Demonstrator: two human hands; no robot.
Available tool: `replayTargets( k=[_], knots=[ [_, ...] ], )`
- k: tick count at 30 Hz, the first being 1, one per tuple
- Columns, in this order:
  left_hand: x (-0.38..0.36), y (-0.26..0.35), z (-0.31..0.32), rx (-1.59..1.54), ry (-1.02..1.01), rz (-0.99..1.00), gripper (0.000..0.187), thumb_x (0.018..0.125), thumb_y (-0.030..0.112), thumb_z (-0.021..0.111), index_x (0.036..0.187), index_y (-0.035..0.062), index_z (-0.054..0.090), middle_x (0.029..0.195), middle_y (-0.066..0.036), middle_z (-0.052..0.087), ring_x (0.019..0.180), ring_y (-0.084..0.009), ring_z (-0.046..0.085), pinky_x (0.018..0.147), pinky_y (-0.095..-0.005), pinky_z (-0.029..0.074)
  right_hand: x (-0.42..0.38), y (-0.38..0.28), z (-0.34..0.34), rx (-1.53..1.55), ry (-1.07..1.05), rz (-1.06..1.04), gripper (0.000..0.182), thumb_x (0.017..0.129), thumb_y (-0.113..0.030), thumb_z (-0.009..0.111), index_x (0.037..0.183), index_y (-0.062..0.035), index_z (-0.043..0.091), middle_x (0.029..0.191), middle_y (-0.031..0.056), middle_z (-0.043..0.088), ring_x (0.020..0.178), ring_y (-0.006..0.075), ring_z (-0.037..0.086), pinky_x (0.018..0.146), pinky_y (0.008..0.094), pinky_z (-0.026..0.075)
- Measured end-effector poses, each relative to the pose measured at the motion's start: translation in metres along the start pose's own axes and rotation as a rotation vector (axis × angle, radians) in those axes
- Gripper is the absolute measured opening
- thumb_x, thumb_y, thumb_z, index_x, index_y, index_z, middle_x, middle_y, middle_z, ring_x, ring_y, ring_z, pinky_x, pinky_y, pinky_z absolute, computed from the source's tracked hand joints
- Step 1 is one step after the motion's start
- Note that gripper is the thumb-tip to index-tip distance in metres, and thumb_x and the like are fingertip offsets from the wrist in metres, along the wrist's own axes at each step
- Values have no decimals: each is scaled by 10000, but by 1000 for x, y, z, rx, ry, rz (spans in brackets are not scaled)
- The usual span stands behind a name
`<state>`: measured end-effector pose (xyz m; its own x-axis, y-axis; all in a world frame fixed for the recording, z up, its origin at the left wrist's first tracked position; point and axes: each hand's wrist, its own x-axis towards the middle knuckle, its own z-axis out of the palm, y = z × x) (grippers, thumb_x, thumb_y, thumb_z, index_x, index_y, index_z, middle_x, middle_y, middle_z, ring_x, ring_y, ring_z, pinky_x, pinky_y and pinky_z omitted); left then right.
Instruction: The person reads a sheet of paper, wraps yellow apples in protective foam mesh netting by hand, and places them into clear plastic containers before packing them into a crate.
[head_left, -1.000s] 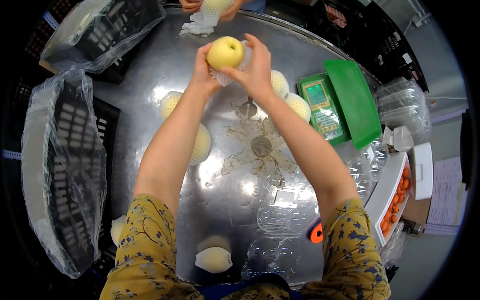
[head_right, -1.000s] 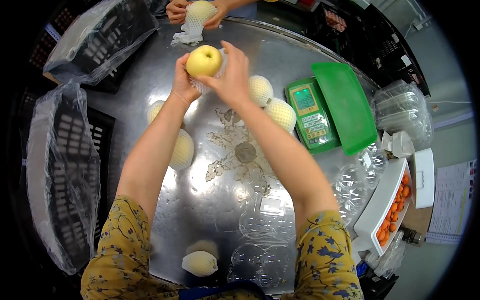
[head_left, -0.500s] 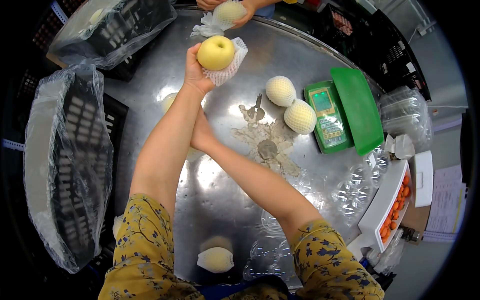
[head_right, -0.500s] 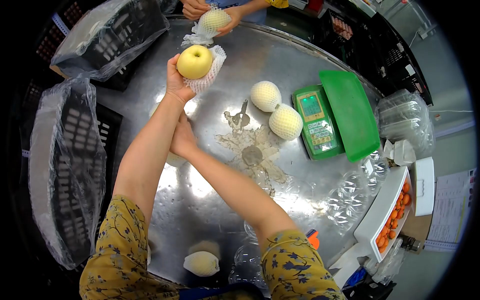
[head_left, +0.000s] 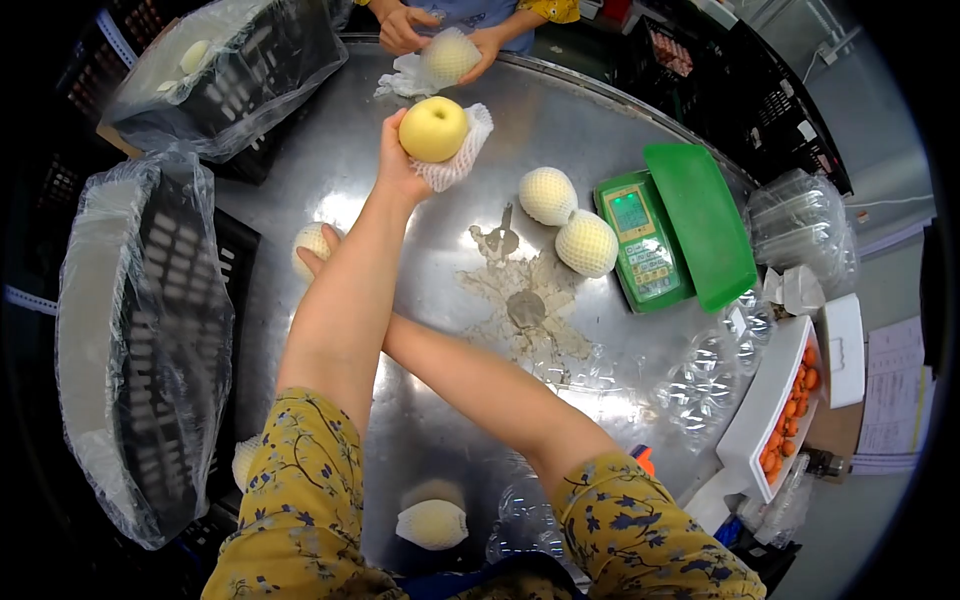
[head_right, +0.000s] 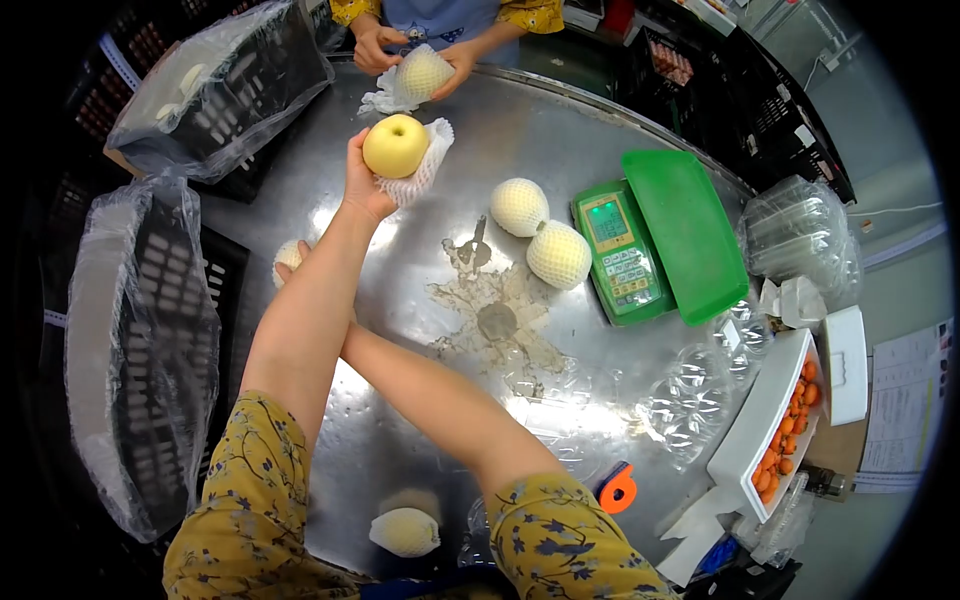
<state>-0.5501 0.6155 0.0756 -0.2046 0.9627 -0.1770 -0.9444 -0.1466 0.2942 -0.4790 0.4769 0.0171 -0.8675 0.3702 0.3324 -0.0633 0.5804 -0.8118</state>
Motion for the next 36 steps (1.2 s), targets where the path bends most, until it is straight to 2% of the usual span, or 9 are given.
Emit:
replayTargets(
  k=[6,9,15,18,21,24,27,30,36],
  knots=[
    [-10,7,-12,98,-128,-172,614,754,537,525,1116,44,578,1129,-155,587,1015,-318,577,903,-457,464,-1,-12,11,-108,101,-21,489,891,-236,476,1358,-110,402,1458,283,115,1354,425,110,1092,483,89],
    [-14,11,-10,132,-138,-184,607,756,538,525,1109,48,583,1113,-149,596,1008,-308,583,894,-455,471,1,-14,10,118,126,89,473,888,-222,474,1343,-105,422,1452,290,125,1349,422,130,1091,473,107],
    [-13,10,-11,151,-220,-191,574,773,514,511,1099,47,583,1090,-135,606,1000,-292,590,879,-444,483,1,-3,9,-42,132,14,600,884,-240,460,1397,-3,259,1446,281,155,1336,409,172,1098,437,108],
    [-12,12,-9,218,-213,-155,556,773,476,534,1119,42,564,1089,-128,603,992,-280,593,873,-435,488,-8,-7,-14,33,72,8,657,857,-275,513,1365,50,252,1413,271,252,1309,364,259,1080,402,194],
    [-9,13,-5,245,-257,-120,551,767,438,561,1145,38,541,1089,-127,599,982,-271,595,863,-432,494,-5,-23,-52,-46,-299,293,649,840,-361,560,1341,-22,324,1397,208,295,1309,343,259,1056,381,283],
    [-15,13,-1,257,-273,-107,554,761,417,578,1161,37,526,1088,-127,595,975,-267,596,858,-431,496,-3,-8,-49,319,-144,335,682,825,-380,573,1329,4,322,1388,210,312,1296,349,289,1034,389,325],
    [-19,12,3,228,-248,-95,549,762,416,571,1157,37,530,1089,-127,595,974,-270,596,857,-444,494,-6,-19,-65,317,-318,442,700,832,-381,560,1340,18,289,1389,220,298,1284,370,301,1059,383,296],
    [-25,9,9,215,-208,-73,547,763,413,565,1159,38,530,1090,-128,594,974,-274,594,856,-459,491,-16,-7,-41,425,-148,411,725,835,-384,556,1359,13,252,1392,229,283,1292,374,286,1078,372,271],
    [-36,4,17,264,-184,-52,544,754,388,583,1163,35,520,1103,-132,587,975,-279,591,846,-444,498,-27,3,-24,300,-82,322,738,842,-370,552,1377,10,213,1394,233,271,1315,347,260,1094,367,233]
  ],
)
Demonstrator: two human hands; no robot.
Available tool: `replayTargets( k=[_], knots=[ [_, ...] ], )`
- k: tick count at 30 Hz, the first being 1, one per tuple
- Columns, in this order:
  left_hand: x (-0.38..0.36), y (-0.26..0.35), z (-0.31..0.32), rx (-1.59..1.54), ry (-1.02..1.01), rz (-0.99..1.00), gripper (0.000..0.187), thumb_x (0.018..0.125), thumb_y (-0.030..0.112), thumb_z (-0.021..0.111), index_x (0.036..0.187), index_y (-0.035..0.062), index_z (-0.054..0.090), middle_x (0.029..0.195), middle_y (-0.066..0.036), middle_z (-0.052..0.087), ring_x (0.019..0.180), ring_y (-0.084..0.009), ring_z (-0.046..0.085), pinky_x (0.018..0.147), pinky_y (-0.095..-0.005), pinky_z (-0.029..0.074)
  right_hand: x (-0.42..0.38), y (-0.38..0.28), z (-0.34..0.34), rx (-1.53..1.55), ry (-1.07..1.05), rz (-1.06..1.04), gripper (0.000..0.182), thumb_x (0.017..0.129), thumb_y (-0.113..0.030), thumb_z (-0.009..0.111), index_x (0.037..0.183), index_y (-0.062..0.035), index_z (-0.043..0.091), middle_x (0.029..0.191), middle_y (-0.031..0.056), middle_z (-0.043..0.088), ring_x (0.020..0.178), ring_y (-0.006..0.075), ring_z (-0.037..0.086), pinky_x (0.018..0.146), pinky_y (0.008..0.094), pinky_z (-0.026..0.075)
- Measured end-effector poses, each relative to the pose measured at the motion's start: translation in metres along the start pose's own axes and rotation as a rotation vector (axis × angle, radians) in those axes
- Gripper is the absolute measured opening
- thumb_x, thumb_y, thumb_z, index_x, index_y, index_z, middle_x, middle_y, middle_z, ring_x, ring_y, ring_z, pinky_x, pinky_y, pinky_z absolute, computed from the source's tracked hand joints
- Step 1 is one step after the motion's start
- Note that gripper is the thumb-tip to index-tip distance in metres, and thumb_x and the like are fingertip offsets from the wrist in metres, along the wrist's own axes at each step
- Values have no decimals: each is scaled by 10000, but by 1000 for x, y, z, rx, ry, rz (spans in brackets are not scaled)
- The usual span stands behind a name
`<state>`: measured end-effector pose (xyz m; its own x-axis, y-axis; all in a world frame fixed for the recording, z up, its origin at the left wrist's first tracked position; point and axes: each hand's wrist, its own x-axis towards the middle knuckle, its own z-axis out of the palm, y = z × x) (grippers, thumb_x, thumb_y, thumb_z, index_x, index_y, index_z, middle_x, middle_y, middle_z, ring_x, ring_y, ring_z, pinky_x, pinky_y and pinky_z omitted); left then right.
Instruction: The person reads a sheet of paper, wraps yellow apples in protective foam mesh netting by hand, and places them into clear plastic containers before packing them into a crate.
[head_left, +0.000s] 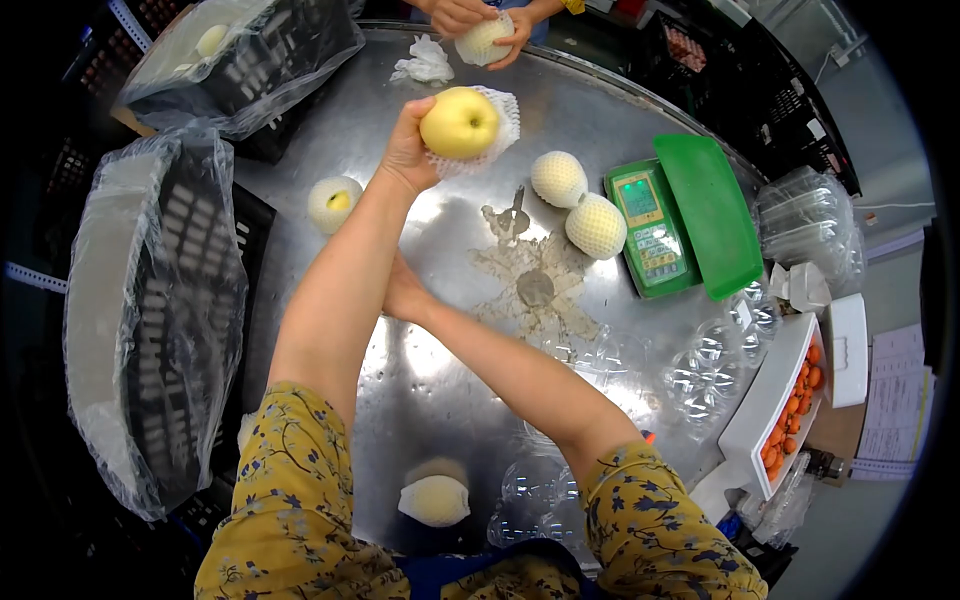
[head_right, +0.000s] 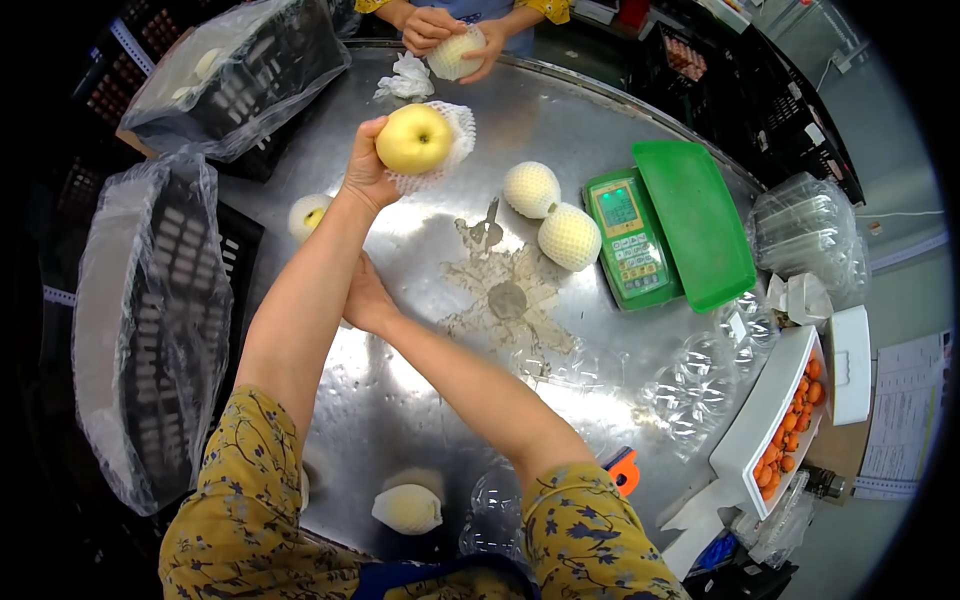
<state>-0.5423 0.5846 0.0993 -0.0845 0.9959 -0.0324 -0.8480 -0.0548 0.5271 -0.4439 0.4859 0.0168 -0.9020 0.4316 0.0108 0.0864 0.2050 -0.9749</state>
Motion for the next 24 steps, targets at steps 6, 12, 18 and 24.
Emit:
replayTargets(
  k=[6,12,18,24],
  knots=[
    [-67,-19,53,614,116,461,582,686,161,695,1205,22,474,1078,-95,579,967,-187,579,835,-311,489,-55,-35,-67,252,322,346,409,874,-244,505,1177,26,449,1075,176,531,954,270,568,816,366,471],
    [-165,-62,101,985,133,500,676,616,169,791,1186,-3,472,1105,-85,571,1015,-186,557,884,-320,454,-143,-136,-130,1013,125,265,477,920,-400,440,1226,-37,388,1061,154,546,853,224,614,695,349,524],
    [-242,-111,148,1010,174,238,728,559,108,823,1196,4,485,1122,-85,563,1056,-168,531,952,-315,403,-221,-138,-107,901,132,213,560,891,-467,470,1285,-89,343,1175,113,509,965,216,590,705,350,537],
    [-304,-144,168,219,336,15,583,942,480,356,1352,67,333,1317,-155,440,1184,-264,477,994,-399,396,-295,-147,-96,1119,124,49,787,667,-260,749,1304,-151,299,1283,61,403,1185,216,436,965,407,397]
  ],
)
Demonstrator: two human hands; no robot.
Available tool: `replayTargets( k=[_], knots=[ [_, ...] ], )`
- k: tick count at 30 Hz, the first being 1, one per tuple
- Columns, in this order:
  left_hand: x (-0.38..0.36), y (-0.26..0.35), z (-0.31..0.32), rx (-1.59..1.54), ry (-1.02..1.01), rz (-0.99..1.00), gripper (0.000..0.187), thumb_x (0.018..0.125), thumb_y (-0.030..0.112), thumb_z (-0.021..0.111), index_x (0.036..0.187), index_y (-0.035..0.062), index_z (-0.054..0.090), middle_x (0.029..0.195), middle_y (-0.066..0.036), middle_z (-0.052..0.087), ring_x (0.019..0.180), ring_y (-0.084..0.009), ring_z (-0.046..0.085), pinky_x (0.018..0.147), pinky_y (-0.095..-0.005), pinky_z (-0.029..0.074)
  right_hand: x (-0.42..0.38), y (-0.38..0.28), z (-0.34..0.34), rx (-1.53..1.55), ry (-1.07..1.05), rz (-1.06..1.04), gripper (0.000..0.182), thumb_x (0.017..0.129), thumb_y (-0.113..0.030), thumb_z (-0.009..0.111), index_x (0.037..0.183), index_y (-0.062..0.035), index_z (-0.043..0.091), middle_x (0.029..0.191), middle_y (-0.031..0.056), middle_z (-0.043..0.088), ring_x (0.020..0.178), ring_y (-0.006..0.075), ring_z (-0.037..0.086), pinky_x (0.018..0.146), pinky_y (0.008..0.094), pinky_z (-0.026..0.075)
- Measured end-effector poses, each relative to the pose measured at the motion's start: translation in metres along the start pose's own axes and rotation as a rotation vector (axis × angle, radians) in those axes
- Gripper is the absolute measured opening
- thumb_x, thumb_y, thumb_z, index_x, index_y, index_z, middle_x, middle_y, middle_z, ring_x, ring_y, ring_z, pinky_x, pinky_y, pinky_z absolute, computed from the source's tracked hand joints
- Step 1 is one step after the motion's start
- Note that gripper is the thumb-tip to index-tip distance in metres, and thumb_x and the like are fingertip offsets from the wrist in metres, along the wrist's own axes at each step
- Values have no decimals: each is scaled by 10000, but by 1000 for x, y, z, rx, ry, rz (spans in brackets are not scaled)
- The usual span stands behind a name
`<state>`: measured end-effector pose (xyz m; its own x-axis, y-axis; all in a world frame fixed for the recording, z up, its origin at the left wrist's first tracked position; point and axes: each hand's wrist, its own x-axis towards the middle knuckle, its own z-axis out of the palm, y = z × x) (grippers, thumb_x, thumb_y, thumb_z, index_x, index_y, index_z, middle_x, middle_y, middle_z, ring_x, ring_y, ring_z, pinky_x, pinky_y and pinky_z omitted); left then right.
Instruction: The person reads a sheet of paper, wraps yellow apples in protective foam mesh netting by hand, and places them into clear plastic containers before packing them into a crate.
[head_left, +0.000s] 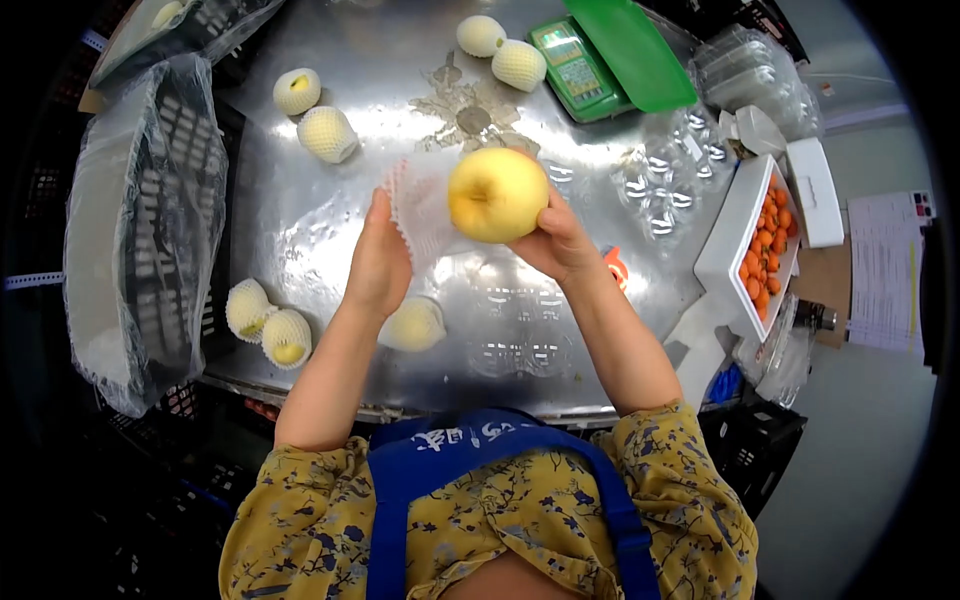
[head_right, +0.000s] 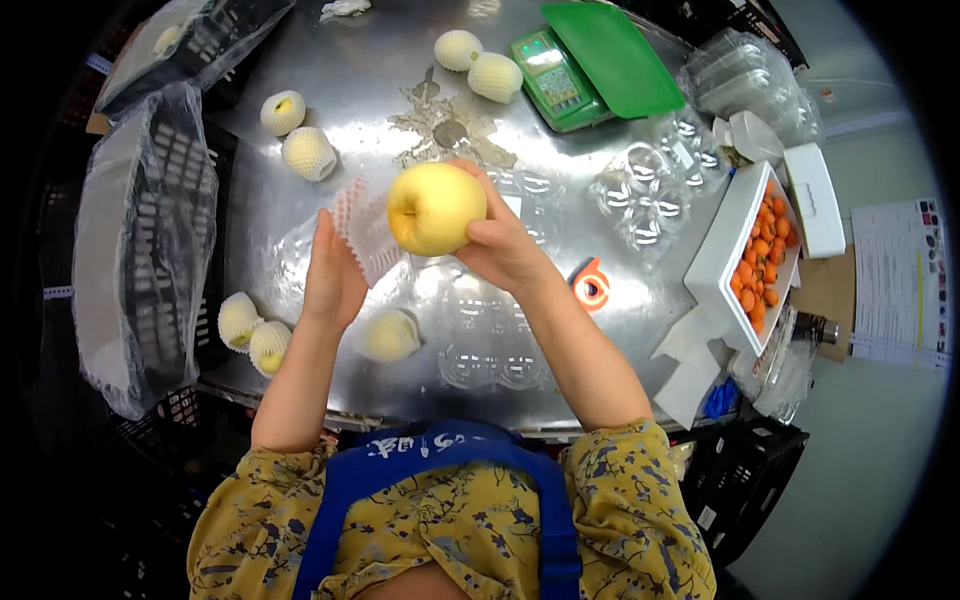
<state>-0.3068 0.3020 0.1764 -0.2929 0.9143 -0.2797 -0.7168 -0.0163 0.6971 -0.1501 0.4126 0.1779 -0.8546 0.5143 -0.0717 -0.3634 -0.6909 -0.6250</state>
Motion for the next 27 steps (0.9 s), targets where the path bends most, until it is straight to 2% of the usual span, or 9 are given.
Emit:
replayTargets(
  k=[2,6,10,14,15,17,19,22,27],
  knots=[
    [-21,0,7,-89,-50,-279,602,942,494,345,1381,87,288,1344,-161,405,1199,-275,464,989,-432,404,-18,1,-3,-70,-37,-35,817,652,-186,757,1319,-143,285,1280,62,409,1187,210,432,976,392,386],
    [-44,-15,11,-287,-243,-526,682,915,572,308,1347,45,317,1311,-182,418,1153,-306,498,960,-468,450,-52,9,7,-873,-26,-338,850,613,-89,768,1333,-110,317,1331,87,398,1251,234,381,1047,367,304],
    [-59,-29,13,-103,-285,-459,735,787,408,647,1329,31,325,1265,-141,466,1155,-286,501,965,-455,447,-83,5,12,-1369,-158,-368,835,574,-135,817,1293,-71,397,1364,97,408,1307,256,321,1075,396,254],
    [-90,-42,12,-175,-351,-437,908,601,260,798,1332,20,317,1245,-124,483,1157,-257,500,974,-399,444,-110,30,-9,-201,312,-77,620,855,-509,526,1308,-102,413,1322,94,441,1281,247,354,1065,428,268],
    [-100,-47,8,-203,-399,-485,936,576,255,815,1333,18,319,1244,-119,487,1158,-247,499,977,-385,439,-117,49,-12,-148,264,65,642,907,-588,326,1301,-90,420,1269,106,479,1215,241,428,1019,430,341],
    [-117,-64,-7,-228,-483,-567,987,538,256,845,1341,9,326,1251,-100,493,1164,-215,489,980,-345,417,-136,75,3,148,468,574,638,927,-533,341,1266,0,430,1174,142,541,1076,217,546,898,343,474],
    [-132,-73,-19,-170,-489,-637,1041,537,336,850,1359,13,299,1300,-122,452,1195,-248,464,995,-400,403,-151,90,14,-116,336,555,436,940,-302,435,1226,26,469,1150,136,568,1031,177,576,860,299,491],
    [-143,-74,-22,-87,-457,-633,1064,530,330,849,1368,10,278,1285,-117,461,1186,-240,465,999,-368,389,-162,83,12,286,180,455,358,925,-205,457,1195,28,490,1137,129,571,1012,170,583,846,290,496],
    [-132,-57,0,232,-372,-328,951,548,212,816,1333,37,307,1189,-105,507,1099,-213,510,951,-313,402,-161,71,1,-536,428,239,182,830,-74,550,1009,-39,537,858,33,585,739,102,554,667,230,455]
  ],
)
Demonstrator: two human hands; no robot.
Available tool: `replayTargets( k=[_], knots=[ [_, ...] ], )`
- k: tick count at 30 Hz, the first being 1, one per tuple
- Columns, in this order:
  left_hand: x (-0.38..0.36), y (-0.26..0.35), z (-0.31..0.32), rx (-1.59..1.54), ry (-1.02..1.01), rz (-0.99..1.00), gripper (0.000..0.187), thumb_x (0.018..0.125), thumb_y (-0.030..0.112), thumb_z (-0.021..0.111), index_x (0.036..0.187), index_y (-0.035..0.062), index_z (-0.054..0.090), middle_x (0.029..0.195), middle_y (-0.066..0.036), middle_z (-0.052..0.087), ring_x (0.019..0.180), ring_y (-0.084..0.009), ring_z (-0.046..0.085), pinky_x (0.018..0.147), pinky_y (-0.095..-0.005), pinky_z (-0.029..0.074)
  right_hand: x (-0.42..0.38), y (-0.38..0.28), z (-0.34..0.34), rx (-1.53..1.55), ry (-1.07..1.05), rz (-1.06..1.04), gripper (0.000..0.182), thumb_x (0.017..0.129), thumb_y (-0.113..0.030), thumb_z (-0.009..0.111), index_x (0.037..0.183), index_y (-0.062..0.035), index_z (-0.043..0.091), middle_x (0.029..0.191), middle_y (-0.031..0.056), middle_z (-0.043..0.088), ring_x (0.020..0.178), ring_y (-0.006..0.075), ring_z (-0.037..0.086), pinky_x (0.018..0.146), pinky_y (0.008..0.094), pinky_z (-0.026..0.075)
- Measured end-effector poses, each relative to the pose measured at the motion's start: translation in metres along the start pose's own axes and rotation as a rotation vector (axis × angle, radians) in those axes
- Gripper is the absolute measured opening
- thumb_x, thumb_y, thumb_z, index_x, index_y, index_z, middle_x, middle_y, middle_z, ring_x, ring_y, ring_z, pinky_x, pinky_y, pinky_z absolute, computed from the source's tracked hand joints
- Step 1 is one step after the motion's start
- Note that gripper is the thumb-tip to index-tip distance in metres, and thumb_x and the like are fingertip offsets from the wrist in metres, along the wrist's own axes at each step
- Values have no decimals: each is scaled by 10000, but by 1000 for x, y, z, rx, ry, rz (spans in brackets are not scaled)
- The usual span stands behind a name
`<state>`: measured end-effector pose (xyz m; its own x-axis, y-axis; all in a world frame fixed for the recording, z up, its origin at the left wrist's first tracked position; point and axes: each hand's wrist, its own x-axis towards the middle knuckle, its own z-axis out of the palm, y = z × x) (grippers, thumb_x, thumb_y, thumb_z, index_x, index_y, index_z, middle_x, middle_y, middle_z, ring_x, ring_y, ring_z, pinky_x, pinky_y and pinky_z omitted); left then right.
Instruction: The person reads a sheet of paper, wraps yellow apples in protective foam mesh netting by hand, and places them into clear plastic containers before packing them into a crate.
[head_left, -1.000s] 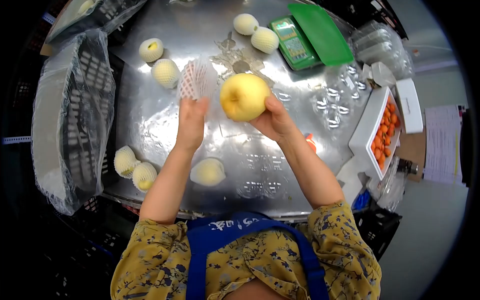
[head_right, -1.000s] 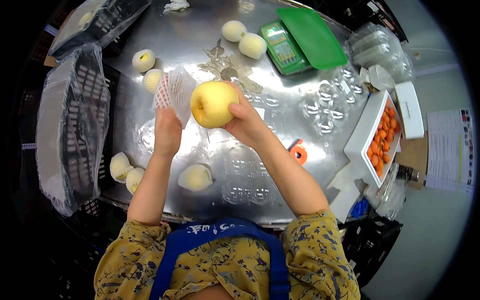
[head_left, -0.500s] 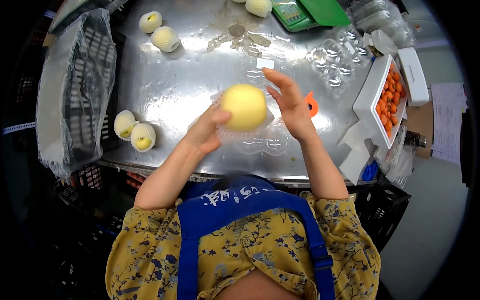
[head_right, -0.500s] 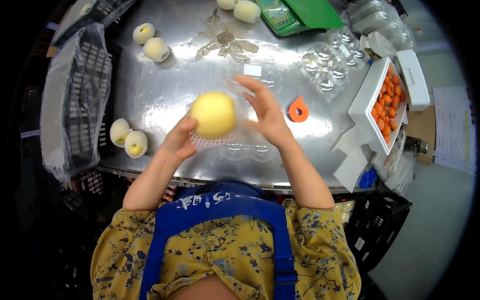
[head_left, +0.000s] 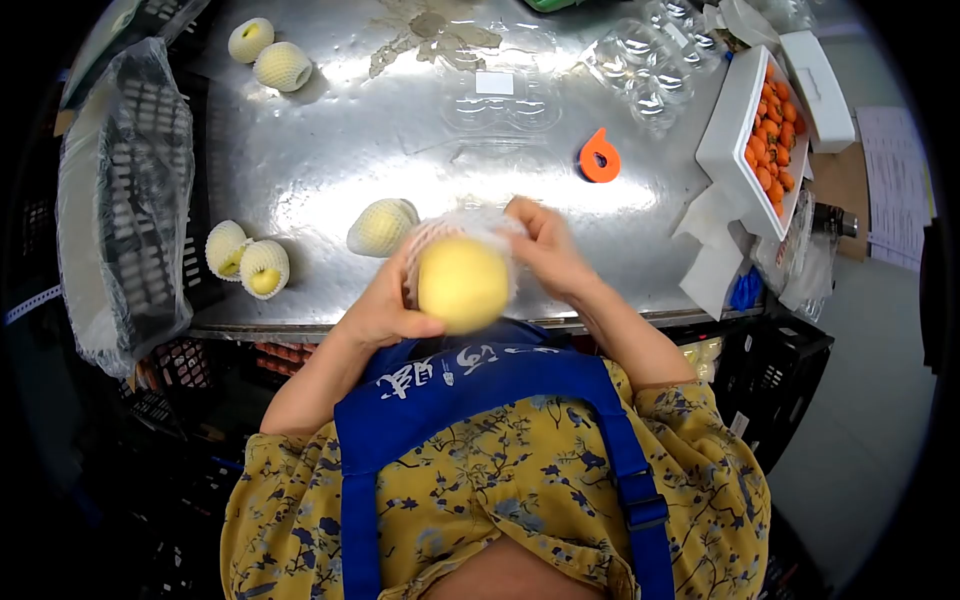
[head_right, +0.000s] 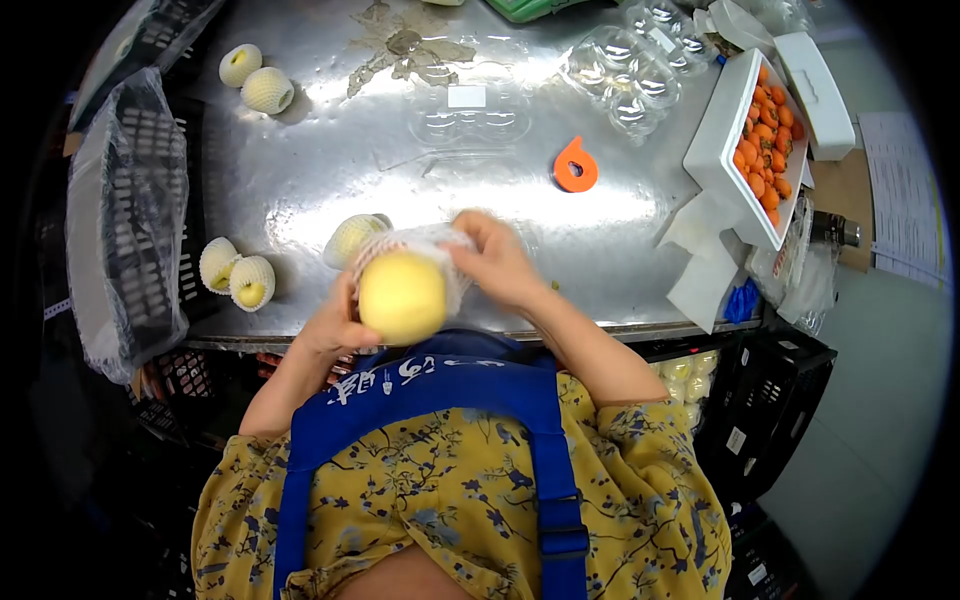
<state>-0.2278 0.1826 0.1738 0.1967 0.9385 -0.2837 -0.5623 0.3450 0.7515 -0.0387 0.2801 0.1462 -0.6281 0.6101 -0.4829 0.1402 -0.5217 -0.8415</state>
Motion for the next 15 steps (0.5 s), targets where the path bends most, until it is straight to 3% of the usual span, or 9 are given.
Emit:
replayTargets(
  k=[2,4,5,6,9,10,13,15],
  knots=[
    [7,3,3,505,200,118,870,546,187,797,1275,49,343,1147,-115,513,1062,-219,523,914,-320,423,-1,-16,-3,-501,233,-159,198,779,-66,588,965,-59,520,753,10,543,664,84,506,618,222,420],
    [20,-3,0,888,366,262,781,554,151,769,1213,66,358,1082,-117,495,1001,-203,535,856,-315,462,-8,-26,12,-497,223,-302,255,740,-73,608,972,-61,504,728,14,508,645,88,487,603,232,410],
    [25,-5,-3,803,391,260,773,556,144,767,1210,67,362,1074,-123,506,996,-210,540,851,-325,462,-11,-28,18,-494,216,-377,284,720,-77,618,975,-63,496,716,15,491,636,90,478,595,237,405],
    [29,-5,-5,717,414,259,765,558,138,765,1207,68,365,1065,-129,518,990,-217,545,846,-334,463,-15,-28,16,-221,-52,-242,410,676,-67,661,1055,-60,503,819,55,532,732,152,524,670,276,432],
    [34,-3,-4,508,381,198,756,587,144,769,1215,64,357,1067,-148,529,1010,-217,543,856,-342,456,-15,-45,7,-568,84,-763,573,630,-77,713,1161,-77,498,1027,109,535,951,245,535,804,345,444],
    [36,-4,-3,494,361,158,764,595,159,774,1225,63,352,1069,-149,529,1021,-218,538,861,-341,453,-11,-45,7,-626,54,-787,713,590,-89,747,1245,-93,466,1198,157,470,1141,302,456,934,394,405],
    [40,-12,-10,492,246,1,815,689,243,747,1333,58,283,1136,-181,518,1066,-253,526,881,-342,444,9,-18,1,-922,-54,-852,777,567,-111,769,1267,-93,433,1249,172,439,1186,314,431,968,401,394],
    [42,-5,-13,333,217,-126,823,729,263,723,1372,57,251,1182,-201,504,1081,-272,522,884,-351,444,21,-7,-10,-593,51,-618,799,548,-160,788,1253,-87,419,1223,177,459,1152,326,453,960,398,399]
  ],
)
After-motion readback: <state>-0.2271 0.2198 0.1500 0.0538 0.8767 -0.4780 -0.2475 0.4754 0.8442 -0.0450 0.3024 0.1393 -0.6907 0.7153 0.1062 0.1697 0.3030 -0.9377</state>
